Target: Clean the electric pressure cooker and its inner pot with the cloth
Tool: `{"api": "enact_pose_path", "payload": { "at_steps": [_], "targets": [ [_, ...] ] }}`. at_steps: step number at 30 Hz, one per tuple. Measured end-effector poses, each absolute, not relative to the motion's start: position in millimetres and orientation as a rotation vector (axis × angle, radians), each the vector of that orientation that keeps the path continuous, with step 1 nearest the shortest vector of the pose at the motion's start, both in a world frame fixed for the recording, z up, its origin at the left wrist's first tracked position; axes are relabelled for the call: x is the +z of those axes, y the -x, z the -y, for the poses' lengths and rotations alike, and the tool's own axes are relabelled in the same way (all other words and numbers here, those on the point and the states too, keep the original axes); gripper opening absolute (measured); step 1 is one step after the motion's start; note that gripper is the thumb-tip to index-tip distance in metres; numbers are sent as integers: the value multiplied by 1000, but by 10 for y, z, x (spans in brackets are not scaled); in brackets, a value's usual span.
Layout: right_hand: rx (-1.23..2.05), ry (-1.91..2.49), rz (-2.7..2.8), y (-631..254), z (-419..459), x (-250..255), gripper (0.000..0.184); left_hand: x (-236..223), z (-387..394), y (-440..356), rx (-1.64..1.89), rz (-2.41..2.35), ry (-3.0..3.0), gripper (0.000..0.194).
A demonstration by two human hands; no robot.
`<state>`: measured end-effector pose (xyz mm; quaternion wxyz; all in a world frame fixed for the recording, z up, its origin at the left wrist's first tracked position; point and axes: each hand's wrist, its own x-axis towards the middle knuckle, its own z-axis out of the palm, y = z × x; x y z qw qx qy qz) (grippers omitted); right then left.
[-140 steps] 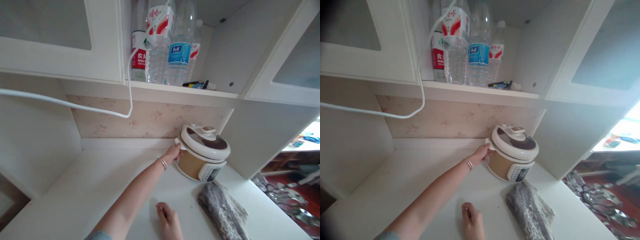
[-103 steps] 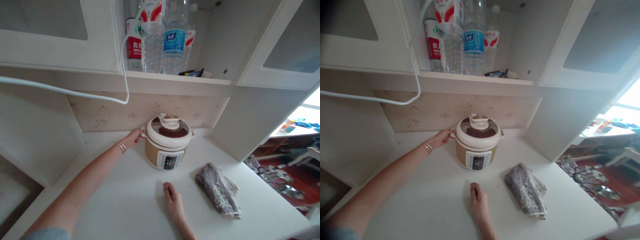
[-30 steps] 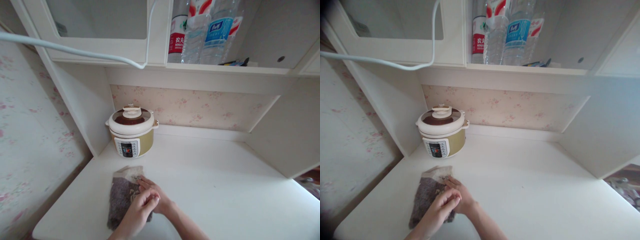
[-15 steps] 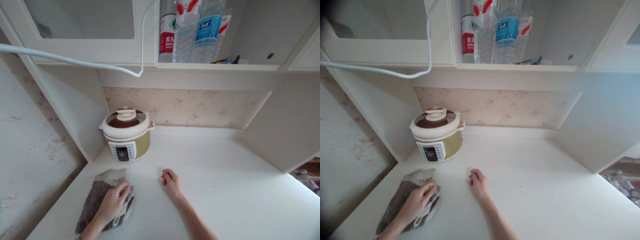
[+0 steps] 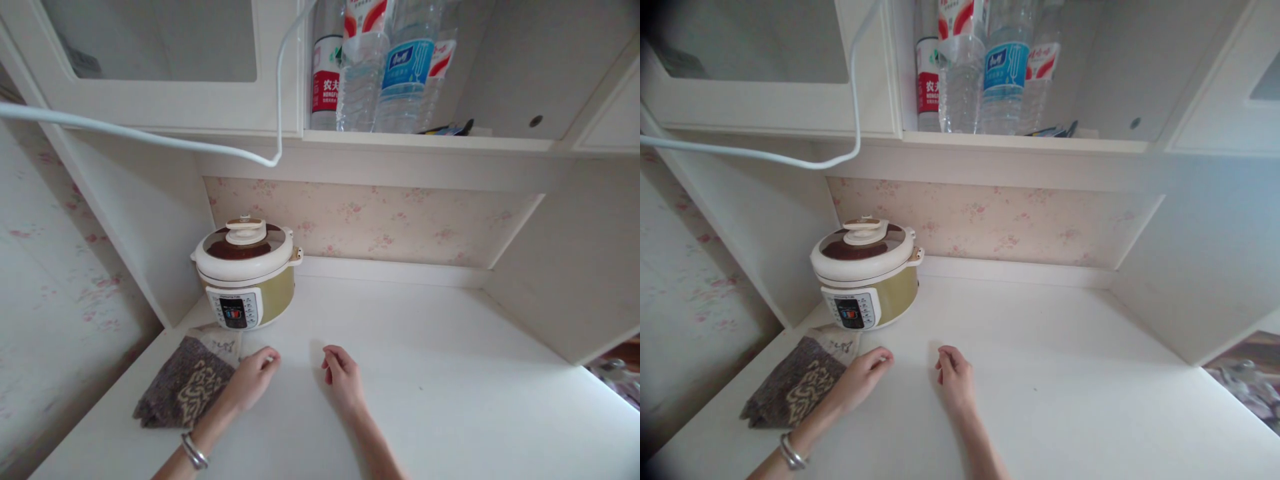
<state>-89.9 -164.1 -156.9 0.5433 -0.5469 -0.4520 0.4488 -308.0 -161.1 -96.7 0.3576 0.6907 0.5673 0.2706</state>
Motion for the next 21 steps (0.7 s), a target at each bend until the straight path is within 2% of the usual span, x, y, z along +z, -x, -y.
{"api": "enact_pose_path", "payload": {
  "at_steps": [7, 12, 21],
  "targets": [
    [883, 1409, 1112, 772, 1641, -1532, 41, -1143, 1611, 2182, 633, -1072, -1248, 38],
    [880, 1433, 1116, 746, 1593, -1542, 39, -1307, 1601, 2164, 612, -938, -1104, 35],
    [933, 1444, 1243, 797, 1643, -1503, 39, -1207, 1621, 2222, 620, -944, -1093, 39]
  ]
}}
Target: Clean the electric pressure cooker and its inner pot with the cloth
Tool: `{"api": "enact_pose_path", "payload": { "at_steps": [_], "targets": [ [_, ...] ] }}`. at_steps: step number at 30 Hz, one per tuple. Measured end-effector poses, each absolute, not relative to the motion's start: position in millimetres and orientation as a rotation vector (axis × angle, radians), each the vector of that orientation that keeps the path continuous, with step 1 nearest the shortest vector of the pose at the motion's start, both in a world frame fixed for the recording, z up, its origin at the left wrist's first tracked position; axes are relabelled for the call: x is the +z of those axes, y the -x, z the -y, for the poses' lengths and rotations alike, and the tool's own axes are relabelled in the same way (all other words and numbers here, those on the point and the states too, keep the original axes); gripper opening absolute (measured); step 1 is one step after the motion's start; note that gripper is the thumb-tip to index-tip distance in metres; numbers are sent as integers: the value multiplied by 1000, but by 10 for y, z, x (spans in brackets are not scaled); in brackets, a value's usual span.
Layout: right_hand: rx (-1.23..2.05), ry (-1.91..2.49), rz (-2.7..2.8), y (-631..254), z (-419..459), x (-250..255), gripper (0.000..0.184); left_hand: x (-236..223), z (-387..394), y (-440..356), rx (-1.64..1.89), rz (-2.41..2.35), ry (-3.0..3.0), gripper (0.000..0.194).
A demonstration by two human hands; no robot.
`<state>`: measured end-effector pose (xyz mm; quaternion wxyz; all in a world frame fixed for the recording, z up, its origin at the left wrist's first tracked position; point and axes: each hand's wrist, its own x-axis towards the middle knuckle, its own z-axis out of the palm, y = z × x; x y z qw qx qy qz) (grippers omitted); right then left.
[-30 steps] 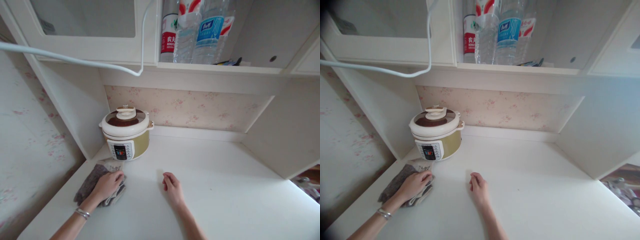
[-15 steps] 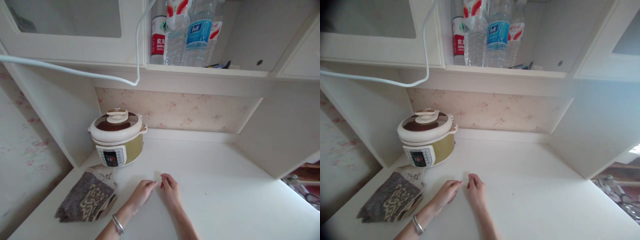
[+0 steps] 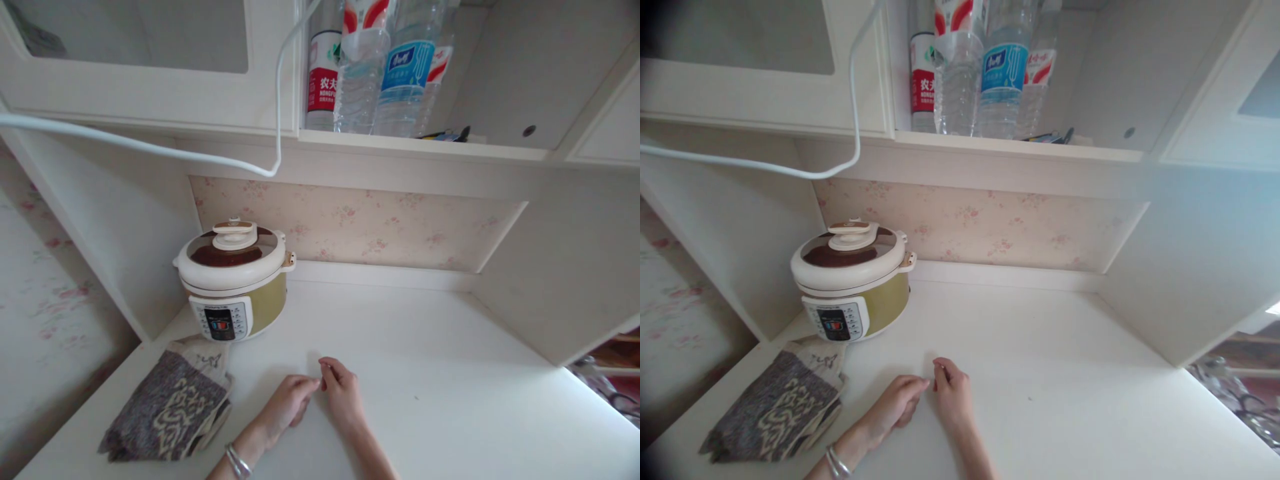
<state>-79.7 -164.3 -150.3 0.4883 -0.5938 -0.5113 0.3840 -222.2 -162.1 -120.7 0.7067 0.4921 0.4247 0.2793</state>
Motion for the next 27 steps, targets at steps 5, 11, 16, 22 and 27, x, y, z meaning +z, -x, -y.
{"api": "enact_pose_path", "payload": {
  "at_steps": [5, 11, 16, 22, 27],
  "targets": [
    [923, 1438, 1277, 808, 1682, -1490, 39, -1182, 1631, 2212, 616, -962, -1087, 39],
    [900, 1431, 1305, 824, 1689, -1481, 38, -1185, 1624, 2209, 606, -969, -1078, 45],
    [891, 1427, 1319, 822, 1681, -1496, 39, -1205, 1617, 2205, 615, -965, -1069, 45],
    [905, 1431, 1334, 824, 1680, -1500, 36, -1225, 1614, 2198, 626, -978, -1086, 43],
    [908, 1441, 1339, 824, 1683, -1490, 35, -1251, 1612, 2196, 639, -970, -1119, 43]
  ]
}}
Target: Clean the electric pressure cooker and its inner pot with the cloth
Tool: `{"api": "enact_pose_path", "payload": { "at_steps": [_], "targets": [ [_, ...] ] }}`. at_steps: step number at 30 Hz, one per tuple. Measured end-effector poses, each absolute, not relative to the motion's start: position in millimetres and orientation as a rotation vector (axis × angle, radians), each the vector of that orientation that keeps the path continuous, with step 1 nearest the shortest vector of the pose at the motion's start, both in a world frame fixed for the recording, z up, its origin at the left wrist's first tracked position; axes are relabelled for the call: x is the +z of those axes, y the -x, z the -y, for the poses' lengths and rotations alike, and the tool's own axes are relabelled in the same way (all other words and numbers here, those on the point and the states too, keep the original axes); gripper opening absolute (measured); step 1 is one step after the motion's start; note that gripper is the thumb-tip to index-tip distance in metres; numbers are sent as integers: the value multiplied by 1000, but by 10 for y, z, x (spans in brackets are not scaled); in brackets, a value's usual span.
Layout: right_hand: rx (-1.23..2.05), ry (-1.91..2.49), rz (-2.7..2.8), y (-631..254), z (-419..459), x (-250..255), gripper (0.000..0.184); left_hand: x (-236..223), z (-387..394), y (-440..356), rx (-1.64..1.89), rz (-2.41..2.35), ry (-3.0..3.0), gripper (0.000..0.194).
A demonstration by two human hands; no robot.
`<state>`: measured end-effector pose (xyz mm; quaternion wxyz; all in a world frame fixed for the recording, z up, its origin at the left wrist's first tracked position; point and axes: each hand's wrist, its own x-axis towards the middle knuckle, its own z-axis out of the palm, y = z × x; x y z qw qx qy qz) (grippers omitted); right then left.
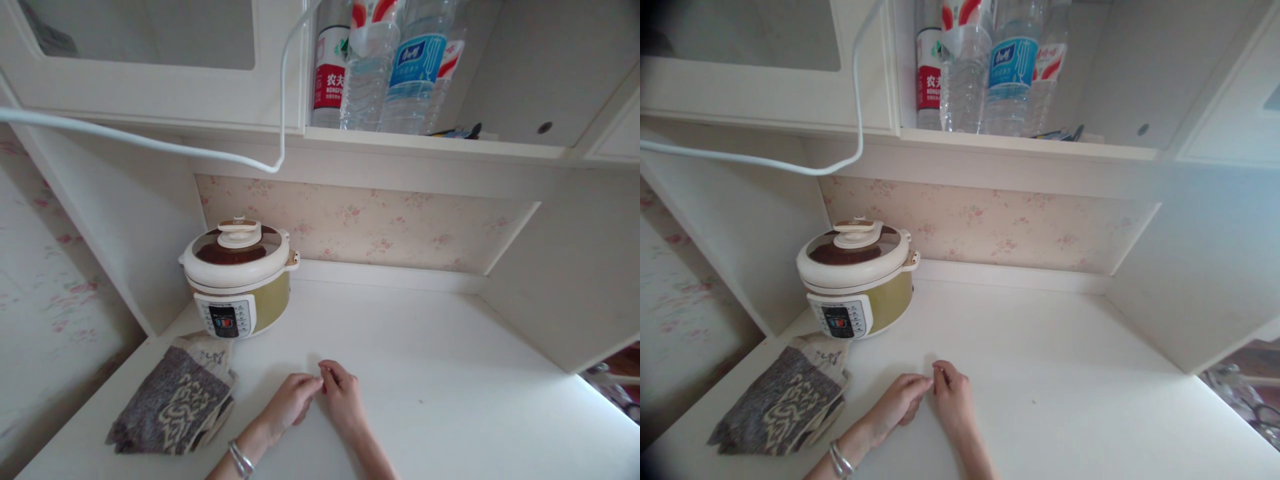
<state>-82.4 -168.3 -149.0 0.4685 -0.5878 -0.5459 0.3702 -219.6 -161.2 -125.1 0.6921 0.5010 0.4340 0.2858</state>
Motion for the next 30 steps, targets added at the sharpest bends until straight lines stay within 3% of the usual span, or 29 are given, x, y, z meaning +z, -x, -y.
{"api": "enact_pose_path", "payload": {
  "at_steps": [30],
  "targets": [
    [915, 1478, 1391, 815, 1670, -1520, 34, -1336, 1590, 2195, 650, -970, -1154, 41]
  ]
}}
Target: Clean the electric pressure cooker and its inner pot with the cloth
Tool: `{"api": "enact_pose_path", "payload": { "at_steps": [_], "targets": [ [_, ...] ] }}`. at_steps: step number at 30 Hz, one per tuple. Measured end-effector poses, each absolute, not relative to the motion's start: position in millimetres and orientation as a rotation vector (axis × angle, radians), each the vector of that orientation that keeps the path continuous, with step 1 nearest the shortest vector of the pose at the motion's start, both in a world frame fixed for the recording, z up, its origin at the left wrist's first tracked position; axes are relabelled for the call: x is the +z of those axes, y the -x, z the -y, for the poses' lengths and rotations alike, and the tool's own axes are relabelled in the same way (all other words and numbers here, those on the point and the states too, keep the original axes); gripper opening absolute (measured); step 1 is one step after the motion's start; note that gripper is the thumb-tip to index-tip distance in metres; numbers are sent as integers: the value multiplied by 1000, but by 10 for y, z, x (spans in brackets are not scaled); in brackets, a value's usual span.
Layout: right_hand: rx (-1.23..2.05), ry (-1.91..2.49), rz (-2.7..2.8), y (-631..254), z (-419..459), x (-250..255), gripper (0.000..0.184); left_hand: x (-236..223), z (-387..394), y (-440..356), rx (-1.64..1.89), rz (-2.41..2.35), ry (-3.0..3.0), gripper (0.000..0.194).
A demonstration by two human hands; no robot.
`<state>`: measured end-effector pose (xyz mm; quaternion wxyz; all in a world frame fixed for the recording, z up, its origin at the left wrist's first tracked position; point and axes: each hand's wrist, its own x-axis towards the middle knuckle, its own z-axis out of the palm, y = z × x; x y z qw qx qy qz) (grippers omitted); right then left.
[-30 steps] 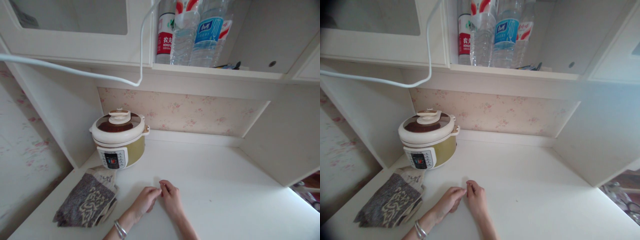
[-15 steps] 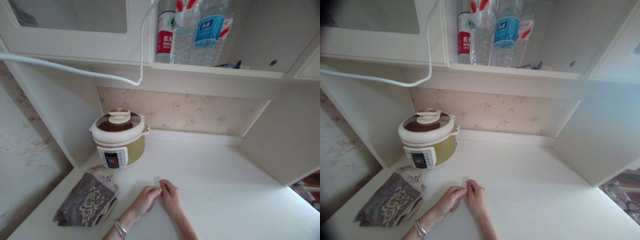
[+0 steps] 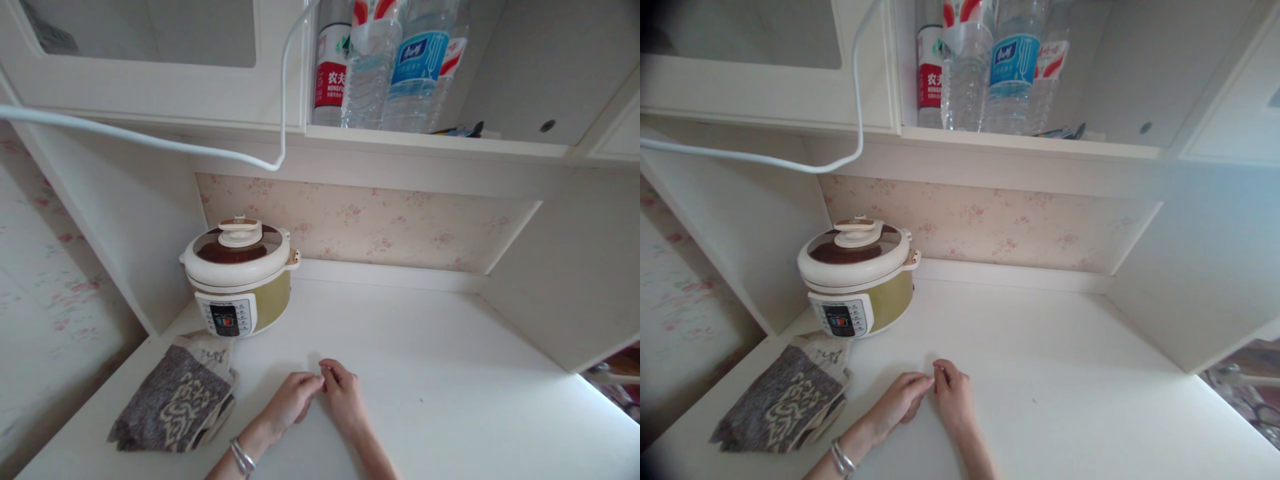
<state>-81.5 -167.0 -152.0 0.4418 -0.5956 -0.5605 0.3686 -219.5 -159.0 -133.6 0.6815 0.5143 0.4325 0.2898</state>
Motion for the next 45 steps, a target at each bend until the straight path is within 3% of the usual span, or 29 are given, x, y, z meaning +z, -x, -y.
{"api": "enact_pose_path", "payload": {
  "at_steps": [45],
  "targets": [
    [858, 1529, 1442, 876, 1733, -1472, 35, -1315, 1663, 2248, 696, -1009, -1230, 40]
  ]
}}
